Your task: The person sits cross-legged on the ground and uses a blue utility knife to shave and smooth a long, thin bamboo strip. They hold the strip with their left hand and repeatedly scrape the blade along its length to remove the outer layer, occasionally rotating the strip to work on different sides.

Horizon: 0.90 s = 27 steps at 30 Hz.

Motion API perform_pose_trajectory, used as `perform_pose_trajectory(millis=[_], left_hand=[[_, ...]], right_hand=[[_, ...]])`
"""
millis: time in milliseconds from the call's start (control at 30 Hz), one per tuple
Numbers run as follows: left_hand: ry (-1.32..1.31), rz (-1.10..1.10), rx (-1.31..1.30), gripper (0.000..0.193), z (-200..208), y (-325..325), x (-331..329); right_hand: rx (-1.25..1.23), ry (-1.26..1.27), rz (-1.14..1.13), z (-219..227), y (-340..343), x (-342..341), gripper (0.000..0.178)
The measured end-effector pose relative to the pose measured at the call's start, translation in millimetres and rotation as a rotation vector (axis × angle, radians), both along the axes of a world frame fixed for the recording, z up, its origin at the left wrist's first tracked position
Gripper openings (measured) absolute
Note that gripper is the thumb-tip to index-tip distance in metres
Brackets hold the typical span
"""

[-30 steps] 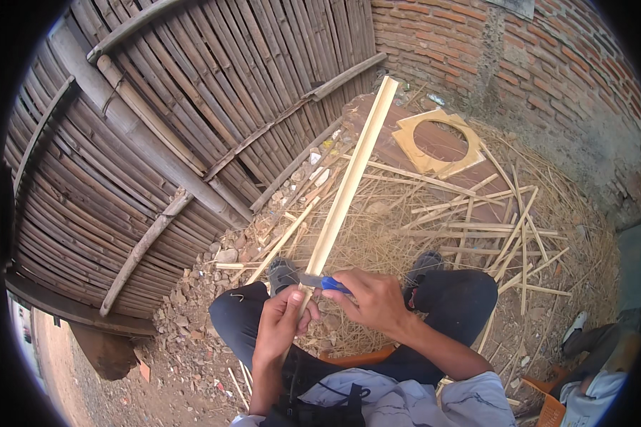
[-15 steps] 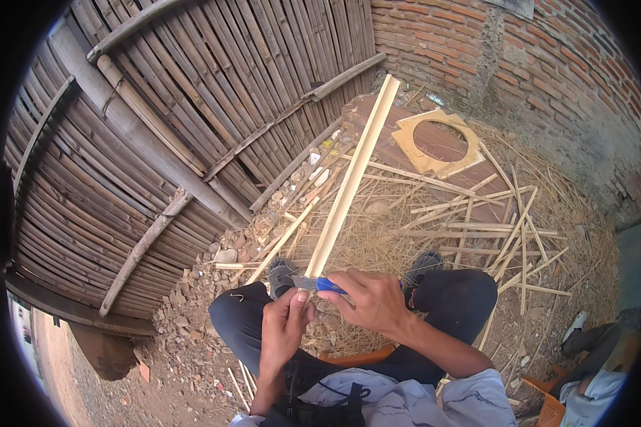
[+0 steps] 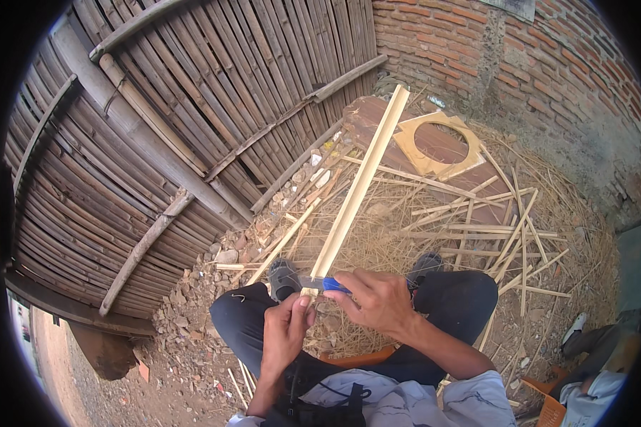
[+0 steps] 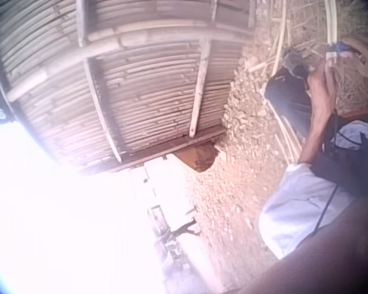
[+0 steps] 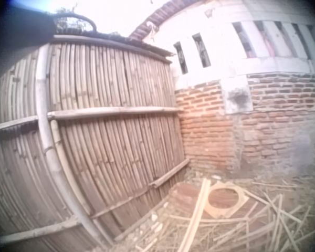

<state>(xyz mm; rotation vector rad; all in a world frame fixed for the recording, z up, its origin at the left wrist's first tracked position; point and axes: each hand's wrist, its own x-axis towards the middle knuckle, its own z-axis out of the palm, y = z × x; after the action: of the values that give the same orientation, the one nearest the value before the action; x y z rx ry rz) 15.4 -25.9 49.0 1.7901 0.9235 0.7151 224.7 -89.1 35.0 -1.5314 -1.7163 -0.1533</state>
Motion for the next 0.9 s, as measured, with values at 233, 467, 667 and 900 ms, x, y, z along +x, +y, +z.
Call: perform_pose_trajectory(millis=[233, 467, 667, 900], left_hand=[[0.01, -0.005, 0.007, 0.026, 0.6, -0.2, -4.6], [0.016, -0.015, 0.013, 0.025, -7.8, -1.9, -11.8], [0.024, 0.003, 0.008, 0.027, -7.0, -5.4, -13.4], [0.023, 0.009, 0.013, 0.032, -13.3, -5.2, -19.7]], right_hand=[[-0.013, -0.011, -0.034, 7.3, 1.4, 2.1, 0.028], [0.017, -0.03, -0.051, 11.5, 3.0, 10.3, 0.028], [0.054, -0.028, -0.109, 6.5, 7.8, 25.6, 0.025], [0.052, -0.06, -0.094, 15.5, 18.5, 41.5, 0.024]])
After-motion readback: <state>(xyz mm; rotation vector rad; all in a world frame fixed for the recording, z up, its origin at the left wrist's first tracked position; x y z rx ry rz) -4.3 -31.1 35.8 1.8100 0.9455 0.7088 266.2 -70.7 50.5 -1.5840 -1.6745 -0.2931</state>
